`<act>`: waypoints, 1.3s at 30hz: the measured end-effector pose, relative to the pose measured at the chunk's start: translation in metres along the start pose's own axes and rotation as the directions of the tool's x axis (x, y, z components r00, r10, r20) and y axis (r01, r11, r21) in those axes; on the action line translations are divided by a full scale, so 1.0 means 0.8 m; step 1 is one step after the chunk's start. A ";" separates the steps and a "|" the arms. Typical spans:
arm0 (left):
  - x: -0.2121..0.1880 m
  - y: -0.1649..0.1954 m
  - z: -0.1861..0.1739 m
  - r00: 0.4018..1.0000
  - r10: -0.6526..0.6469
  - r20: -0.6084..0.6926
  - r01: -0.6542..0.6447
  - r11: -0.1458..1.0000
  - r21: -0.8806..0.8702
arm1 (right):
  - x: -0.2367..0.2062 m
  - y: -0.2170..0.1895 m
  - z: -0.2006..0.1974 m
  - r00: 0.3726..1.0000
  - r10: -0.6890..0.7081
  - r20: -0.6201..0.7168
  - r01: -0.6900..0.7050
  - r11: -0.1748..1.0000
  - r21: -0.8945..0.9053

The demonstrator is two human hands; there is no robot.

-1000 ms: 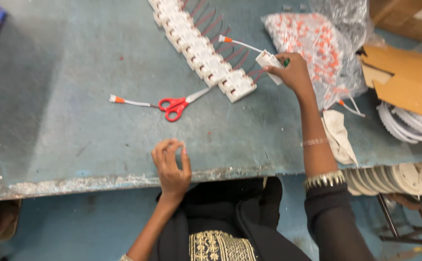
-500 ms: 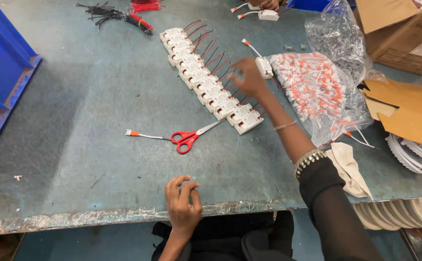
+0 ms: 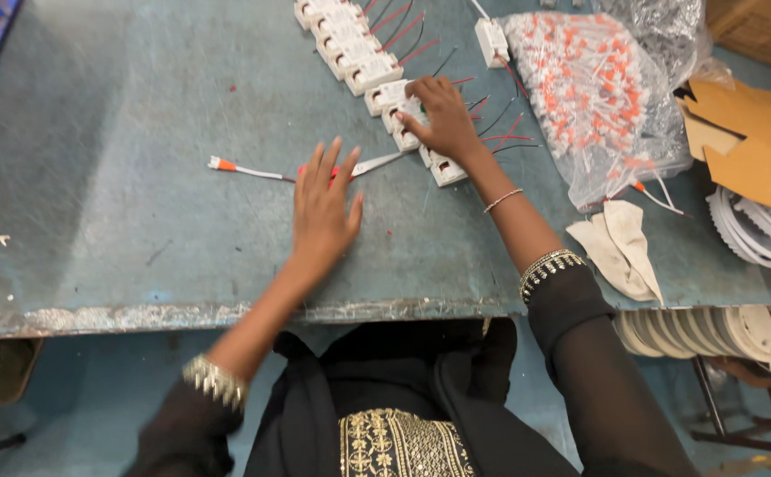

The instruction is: The person assembles electronic components by hand, inserting wires into connectors, pressing components together, and moving finished units to the side on a workbench.

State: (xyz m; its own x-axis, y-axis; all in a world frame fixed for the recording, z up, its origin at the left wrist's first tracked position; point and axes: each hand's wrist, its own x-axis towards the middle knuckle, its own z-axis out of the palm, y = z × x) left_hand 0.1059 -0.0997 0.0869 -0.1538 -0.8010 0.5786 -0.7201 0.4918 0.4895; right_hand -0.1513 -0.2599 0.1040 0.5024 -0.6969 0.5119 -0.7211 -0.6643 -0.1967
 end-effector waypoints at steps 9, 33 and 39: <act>0.002 -0.056 0.038 0.991 0.129 0.033 -0.129 0.992 0.003 | -0.100 -0.042 -0.018 0.950 0.281 -0.135 -0.297 0.947 -0.121; 0.059 0.103 0.172 0.954 0.255 0.157 -0.193 0.925 -0.329 | -0.321 -0.199 -0.193 0.772 0.591 0.233 -0.569 0.806 -0.161; 0.030 0.127 0.204 0.976 0.140 0.167 -0.088 0.955 -0.284 | -0.331 -0.210 -0.148 0.780 0.609 0.146 -0.617 0.786 0.018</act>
State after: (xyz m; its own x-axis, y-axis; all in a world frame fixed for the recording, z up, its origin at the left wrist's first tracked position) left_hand -0.0816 -0.1246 0.0438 -0.3641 -0.7699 0.5241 -0.4818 0.6373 0.6015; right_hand -0.2196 0.0686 0.1006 0.0224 -0.9874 0.1569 -0.8688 -0.0969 -0.4856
